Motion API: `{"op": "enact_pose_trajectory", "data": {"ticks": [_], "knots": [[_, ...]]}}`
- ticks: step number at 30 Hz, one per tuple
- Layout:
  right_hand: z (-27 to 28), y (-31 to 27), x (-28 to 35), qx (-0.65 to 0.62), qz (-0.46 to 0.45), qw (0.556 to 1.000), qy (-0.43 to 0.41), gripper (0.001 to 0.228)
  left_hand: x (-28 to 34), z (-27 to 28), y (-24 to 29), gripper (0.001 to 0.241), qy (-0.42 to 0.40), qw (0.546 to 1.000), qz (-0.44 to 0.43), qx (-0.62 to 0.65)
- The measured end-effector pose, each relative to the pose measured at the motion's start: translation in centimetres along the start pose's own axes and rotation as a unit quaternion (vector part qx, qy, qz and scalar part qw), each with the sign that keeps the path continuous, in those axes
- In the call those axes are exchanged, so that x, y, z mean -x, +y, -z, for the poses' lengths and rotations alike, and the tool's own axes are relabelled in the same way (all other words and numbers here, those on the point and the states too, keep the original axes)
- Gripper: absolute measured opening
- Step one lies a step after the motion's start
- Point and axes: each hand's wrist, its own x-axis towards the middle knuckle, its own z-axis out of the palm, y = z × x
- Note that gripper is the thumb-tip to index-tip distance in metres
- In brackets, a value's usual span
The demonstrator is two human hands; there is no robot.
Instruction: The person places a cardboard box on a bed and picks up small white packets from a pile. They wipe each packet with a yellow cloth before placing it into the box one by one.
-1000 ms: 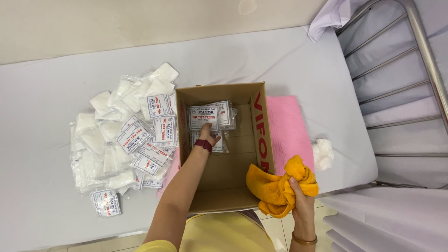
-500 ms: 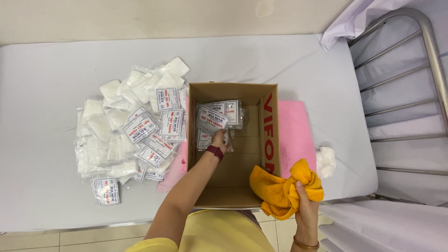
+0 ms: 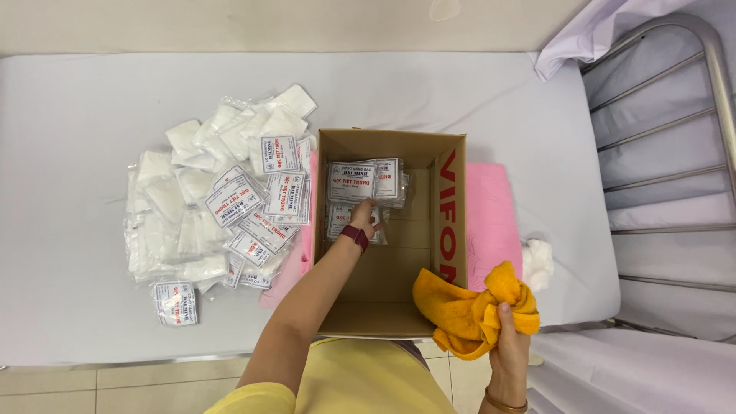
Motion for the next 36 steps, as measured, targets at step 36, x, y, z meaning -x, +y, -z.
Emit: {"op": "enact_pose_trajectory", "data": {"ticks": [36], "knots": [[-7.2,-0.9,6.2,-0.048,-0.018,0.999,-0.003,0.057,14.4,24.4,4.2,0.015,0.21,0.867,-0.45,0.028]]}}
